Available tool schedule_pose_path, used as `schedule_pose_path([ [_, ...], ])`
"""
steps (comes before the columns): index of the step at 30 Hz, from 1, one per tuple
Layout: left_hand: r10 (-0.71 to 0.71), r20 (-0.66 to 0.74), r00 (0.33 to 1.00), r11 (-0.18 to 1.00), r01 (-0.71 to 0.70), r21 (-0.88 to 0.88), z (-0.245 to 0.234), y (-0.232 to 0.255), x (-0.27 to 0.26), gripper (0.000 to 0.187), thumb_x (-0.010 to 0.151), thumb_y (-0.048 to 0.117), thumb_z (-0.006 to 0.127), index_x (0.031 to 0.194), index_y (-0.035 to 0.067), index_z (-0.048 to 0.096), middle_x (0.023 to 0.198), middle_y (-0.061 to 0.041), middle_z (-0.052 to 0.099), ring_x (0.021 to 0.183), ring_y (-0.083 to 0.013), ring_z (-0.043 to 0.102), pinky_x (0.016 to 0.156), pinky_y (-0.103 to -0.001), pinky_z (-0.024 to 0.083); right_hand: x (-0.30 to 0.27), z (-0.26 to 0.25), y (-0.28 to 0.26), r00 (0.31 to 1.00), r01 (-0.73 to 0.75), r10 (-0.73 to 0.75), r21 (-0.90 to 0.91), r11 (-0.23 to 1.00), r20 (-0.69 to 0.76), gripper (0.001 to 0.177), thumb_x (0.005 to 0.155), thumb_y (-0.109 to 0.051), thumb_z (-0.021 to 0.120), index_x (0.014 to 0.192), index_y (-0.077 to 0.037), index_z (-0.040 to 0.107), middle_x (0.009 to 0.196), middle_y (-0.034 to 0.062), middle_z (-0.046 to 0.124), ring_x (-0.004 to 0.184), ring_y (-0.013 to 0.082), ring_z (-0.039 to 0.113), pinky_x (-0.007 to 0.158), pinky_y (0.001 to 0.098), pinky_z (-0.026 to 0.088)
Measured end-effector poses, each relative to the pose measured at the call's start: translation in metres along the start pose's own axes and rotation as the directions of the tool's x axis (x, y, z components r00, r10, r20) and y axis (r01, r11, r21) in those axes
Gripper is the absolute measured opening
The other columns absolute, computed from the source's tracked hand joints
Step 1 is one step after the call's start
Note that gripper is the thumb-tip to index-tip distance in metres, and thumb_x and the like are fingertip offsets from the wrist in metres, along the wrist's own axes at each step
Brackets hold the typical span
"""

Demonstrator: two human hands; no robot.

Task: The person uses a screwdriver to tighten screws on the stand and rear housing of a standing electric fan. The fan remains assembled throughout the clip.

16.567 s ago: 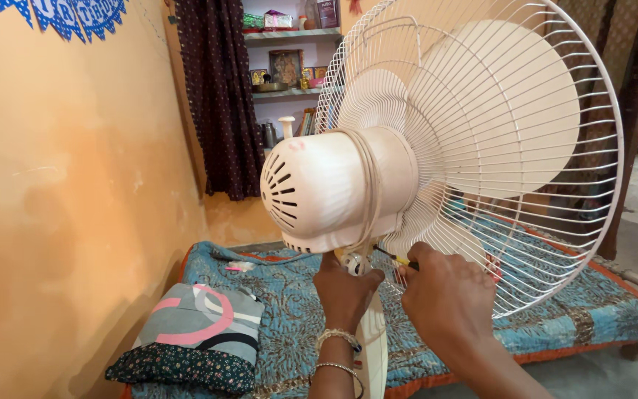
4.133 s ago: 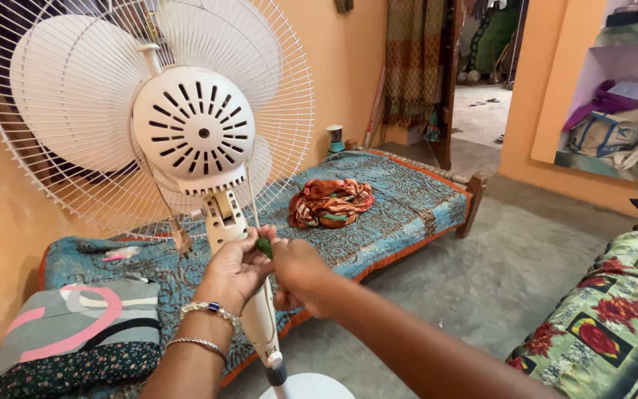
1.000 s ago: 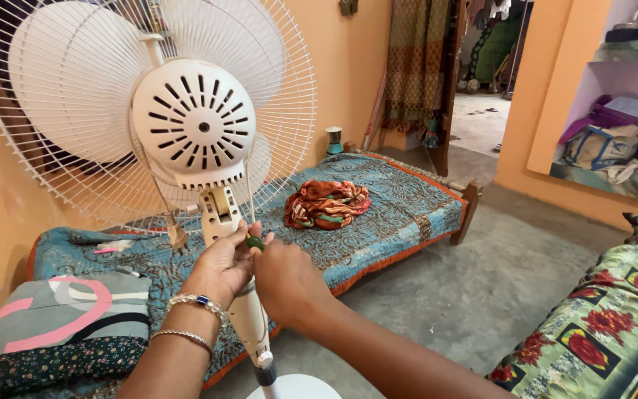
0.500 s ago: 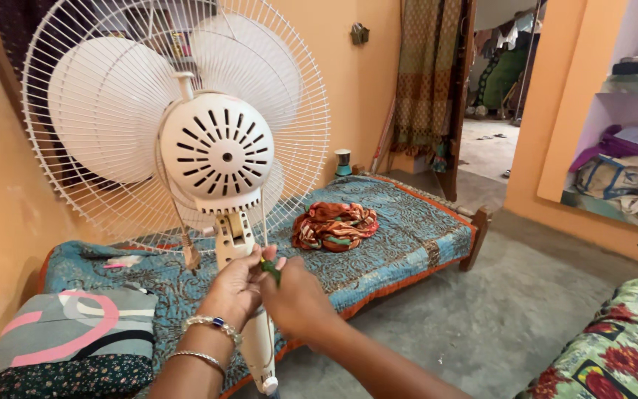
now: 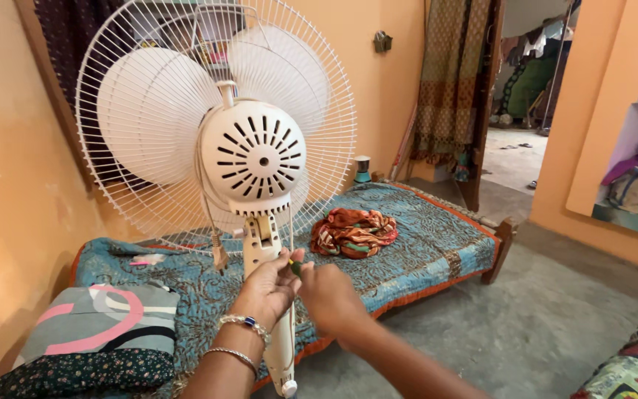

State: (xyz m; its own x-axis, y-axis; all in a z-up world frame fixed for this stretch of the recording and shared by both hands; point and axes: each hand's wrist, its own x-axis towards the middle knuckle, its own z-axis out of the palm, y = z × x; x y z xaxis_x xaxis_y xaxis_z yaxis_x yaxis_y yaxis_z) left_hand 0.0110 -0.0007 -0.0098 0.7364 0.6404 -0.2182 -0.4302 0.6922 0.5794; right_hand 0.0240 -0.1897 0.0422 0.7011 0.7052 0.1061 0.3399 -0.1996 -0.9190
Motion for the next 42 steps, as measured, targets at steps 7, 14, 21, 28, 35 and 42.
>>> schedule_pose_path([
  [7,0.019,-0.002,1.0,0.997,-0.019,0.073,-0.006,-0.004,0.008,0.009,0.1,0.011,0.056,0.107,0.007,0.061,0.104,-0.016,0.075,0.092,-0.0304,0.074,0.076,-0.049,0.061,0.027,-0.014,0.017,0.925,-0.323,0.158,0.497,0.805,0.345,0.031,0.099,-0.028,0.06,0.095,0.002,0.058,0.067,0.0115,0.059,0.059,0.03,0.061,0.051,0.0416,0.049],
  [14,0.014,-0.039,0.999,1.0,-0.013,0.022,-0.003,-0.008,0.013,0.011,0.1,0.008,0.057,0.109,0.006,0.064,0.104,-0.013,0.075,0.094,-0.0261,0.074,0.088,-0.041,0.061,0.0,0.001,0.016,0.804,0.433,-0.593,-0.646,0.628,-0.037,0.033,0.078,-0.008,0.07,0.102,0.002,0.051,0.081,0.021,0.065,0.073,0.0413,0.069,0.06,0.0494,0.056],
  [21,-0.013,-0.06,0.998,0.998,0.009,-0.066,0.003,-0.004,-0.004,0.013,0.1,0.005,0.056,0.111,0.001,0.062,0.104,-0.017,0.074,0.093,-0.0252,0.073,0.093,-0.043,0.062,0.0,0.001,0.008,0.894,0.339,-0.437,-0.785,0.518,0.098,0.016,0.092,-0.009,0.06,0.104,-0.001,0.052,0.088,0.0207,0.067,0.081,0.0395,0.072,0.067,0.0481,0.06],
  [28,0.026,-0.001,1.0,0.999,-0.026,-0.046,0.007,-0.005,-0.017,0.014,0.099,0.005,0.058,0.111,0.0,0.063,0.102,-0.018,0.073,0.092,-0.0258,0.072,0.092,-0.043,0.06,0.024,-0.007,0.017,0.975,-0.166,0.107,0.321,0.932,0.193,0.033,0.101,-0.032,0.059,0.095,0.001,0.06,0.065,0.0088,0.06,0.057,0.0294,0.061,0.051,0.044,0.049],
  [35,0.019,0.02,1.0,1.0,-0.019,-0.012,0.013,-0.001,-0.045,0.01,0.099,0.001,0.057,0.106,-0.004,0.061,0.105,-0.022,0.072,0.098,-0.0309,0.073,0.092,-0.046,0.064,0.023,-0.013,0.019,0.938,-0.269,0.141,0.407,0.873,0.317,0.045,0.099,-0.041,0.062,0.099,0.004,0.061,0.067,0.0124,0.061,0.06,0.0327,0.062,0.054,0.0463,0.05],
  [42,0.099,-0.041,0.994,0.988,-0.094,0.123,0.013,-0.002,-0.076,0.022,0.1,0.006,0.054,0.109,-0.011,0.065,0.105,-0.023,0.075,0.097,-0.0309,0.074,0.092,-0.041,0.06,-0.028,-0.002,-0.012,0.884,0.442,-0.456,-0.505,0.741,0.104,0.051,0.089,-0.027,0.067,0.128,0.001,0.048,0.085,0.0277,0.069,0.083,0.0468,0.068,0.079,0.0569,0.053],
])
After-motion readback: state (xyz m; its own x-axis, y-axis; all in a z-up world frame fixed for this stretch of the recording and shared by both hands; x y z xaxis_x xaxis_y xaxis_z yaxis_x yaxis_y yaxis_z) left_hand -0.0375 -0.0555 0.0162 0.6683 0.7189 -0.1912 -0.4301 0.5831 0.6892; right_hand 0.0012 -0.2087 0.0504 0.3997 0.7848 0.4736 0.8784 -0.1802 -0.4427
